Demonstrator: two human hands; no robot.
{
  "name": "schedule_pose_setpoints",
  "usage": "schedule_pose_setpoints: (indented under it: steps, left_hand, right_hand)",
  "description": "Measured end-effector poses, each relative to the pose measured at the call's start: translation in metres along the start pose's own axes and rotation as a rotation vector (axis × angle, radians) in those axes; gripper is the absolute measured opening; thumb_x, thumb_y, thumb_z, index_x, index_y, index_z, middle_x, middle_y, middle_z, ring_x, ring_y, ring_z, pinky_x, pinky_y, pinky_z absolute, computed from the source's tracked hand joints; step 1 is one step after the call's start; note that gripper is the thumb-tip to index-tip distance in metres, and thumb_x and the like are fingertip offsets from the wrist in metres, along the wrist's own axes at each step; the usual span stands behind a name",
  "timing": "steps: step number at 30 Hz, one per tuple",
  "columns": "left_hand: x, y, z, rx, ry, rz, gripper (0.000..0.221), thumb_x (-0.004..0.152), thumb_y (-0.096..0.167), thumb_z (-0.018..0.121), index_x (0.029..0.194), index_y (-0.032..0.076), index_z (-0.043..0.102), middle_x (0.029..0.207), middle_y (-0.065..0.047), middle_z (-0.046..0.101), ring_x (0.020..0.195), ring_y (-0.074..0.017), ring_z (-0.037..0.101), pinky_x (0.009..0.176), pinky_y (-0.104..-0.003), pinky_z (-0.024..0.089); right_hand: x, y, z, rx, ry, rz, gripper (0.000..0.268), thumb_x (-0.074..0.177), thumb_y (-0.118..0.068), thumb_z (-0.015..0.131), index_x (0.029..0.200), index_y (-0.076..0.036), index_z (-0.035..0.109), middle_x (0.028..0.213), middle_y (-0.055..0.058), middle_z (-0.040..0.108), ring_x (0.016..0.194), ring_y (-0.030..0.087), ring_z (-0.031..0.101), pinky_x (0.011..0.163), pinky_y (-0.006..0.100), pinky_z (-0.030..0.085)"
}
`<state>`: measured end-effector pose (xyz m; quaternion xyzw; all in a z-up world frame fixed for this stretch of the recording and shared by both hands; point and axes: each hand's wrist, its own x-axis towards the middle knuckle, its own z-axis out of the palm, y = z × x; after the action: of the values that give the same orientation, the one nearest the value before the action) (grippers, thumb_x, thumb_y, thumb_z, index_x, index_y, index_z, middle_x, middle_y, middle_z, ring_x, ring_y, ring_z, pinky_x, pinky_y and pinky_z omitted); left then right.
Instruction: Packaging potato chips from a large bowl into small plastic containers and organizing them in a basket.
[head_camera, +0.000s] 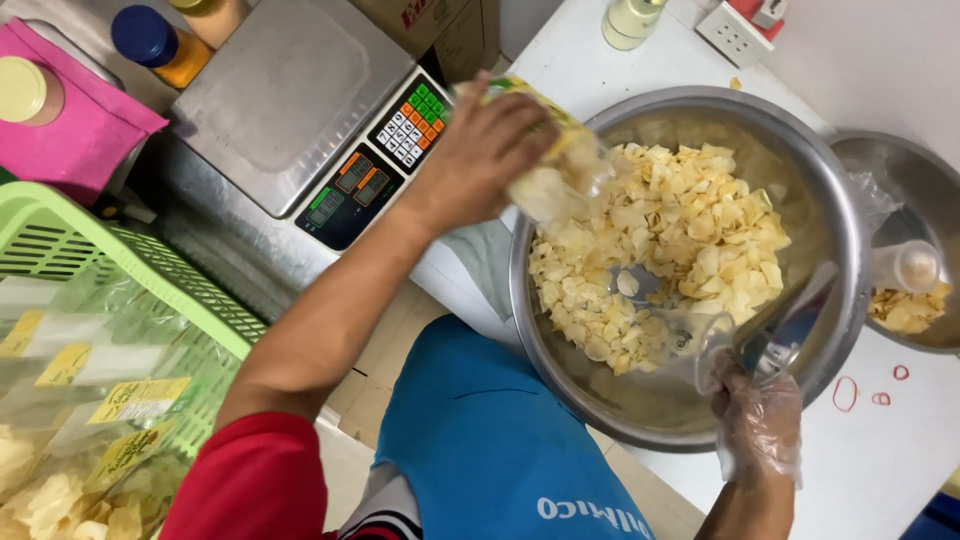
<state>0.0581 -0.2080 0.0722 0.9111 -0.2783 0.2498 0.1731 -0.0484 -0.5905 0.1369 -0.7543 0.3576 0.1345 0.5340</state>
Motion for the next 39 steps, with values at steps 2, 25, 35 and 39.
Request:
schedule_pose_setpoints:
  steps: [2,25,35,39]
  left_hand:
    - [0.015,0.025,0.018,-0.008,-0.021,0.039,0.059,0.082,-0.006,0.075,0.139,0.005,0.061,0.139,-0.02,0.063,0.133,-0.0405,0.052,0.117,-0.069,0.024]
    - [0.074,0.12,-0.013,0.296,0.163,0.488,0.045,0.108,0.005,0.082,0.138,0.008,0.048,0.129,-0.02,0.064,0.123,-0.0377,0.066,0.109,-0.07,0.039]
    - [0.055,0.126,0.0,0.335,0.095,0.307,0.056,0.107,0.015,0.091,0.141,0.008,0.047,0.138,-0.02,0.064,0.129,-0.0359,0.059,0.11,-0.074,0.035]
    - [0.038,0.137,0.012,-0.012,0.244,-0.008,0.046,0.097,-0.002,0.078,0.138,0.007,0.059,0.133,-0.018,0.066,0.127,-0.0381,0.06,0.118,-0.07,0.018]
  right_hand:
    - [0.005,0.006,-0.017,-0.055,-0.007,0.035,0.006,0.102,-0.012,0.06,0.099,-0.012,0.066,0.081,-0.001,0.052,0.066,0.01,0.04,0.062,0.026,0.033]
    - [0.078,0.077,-0.049,-0.424,-0.38,-0.668,0.007,0.088,-0.012,0.075,0.095,-0.009,0.074,0.091,0.005,0.076,0.084,0.017,0.071,0.079,0.031,0.057]
    - [0.065,0.045,-0.056,-0.937,-0.278,-0.415,0.027,0.101,-0.028,0.06,0.09,-0.006,0.071,0.091,0.011,0.072,0.084,0.025,0.069,0.075,0.04,0.058]
    - [0.113,0.081,-0.062,-1.372,-0.104,-0.309,0.017,0.095,-0.02,0.058,0.096,-0.009,0.072,0.085,0.01,0.076,0.084,0.03,0.076,0.073,0.042,0.062]
